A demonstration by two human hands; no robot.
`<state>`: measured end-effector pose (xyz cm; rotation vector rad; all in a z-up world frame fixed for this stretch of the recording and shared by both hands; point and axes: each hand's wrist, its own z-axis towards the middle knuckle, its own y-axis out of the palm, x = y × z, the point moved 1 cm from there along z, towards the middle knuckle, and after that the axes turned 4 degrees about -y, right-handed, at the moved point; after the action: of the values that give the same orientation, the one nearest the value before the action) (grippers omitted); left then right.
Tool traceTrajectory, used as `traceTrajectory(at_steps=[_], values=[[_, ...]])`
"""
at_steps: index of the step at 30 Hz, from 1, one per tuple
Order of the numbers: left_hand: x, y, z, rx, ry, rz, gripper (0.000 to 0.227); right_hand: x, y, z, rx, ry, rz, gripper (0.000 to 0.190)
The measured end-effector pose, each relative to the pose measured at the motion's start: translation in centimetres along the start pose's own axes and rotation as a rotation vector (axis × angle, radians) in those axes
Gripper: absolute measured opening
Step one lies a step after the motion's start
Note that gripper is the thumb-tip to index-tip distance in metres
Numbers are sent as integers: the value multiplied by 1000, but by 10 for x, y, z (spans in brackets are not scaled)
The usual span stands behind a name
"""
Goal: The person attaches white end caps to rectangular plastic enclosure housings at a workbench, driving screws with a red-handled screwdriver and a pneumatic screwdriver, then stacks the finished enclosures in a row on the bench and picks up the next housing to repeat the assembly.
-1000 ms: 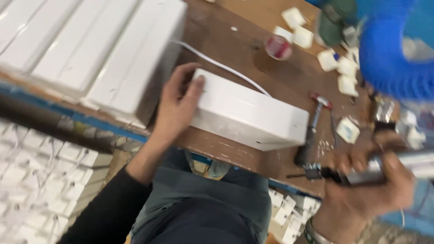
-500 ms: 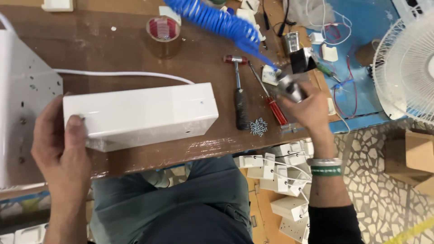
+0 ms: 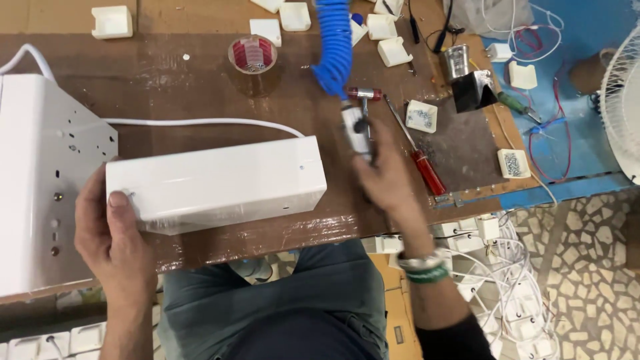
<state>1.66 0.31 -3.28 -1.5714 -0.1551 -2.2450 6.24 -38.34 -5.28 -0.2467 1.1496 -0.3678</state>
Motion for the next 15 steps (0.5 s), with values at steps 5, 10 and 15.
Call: traceTrajectory(at_steps=[5,10,15], values=[[0,-1,-2,7,-75,0,55,-1,54,17,95,-110,-542,70],[-6,-4,0,-11,-54,-22,55,19,68,50,75,68,-664,62],[-11,-5,1,-5,-41,-38,54,36,67,82,71,91,-808,55]])
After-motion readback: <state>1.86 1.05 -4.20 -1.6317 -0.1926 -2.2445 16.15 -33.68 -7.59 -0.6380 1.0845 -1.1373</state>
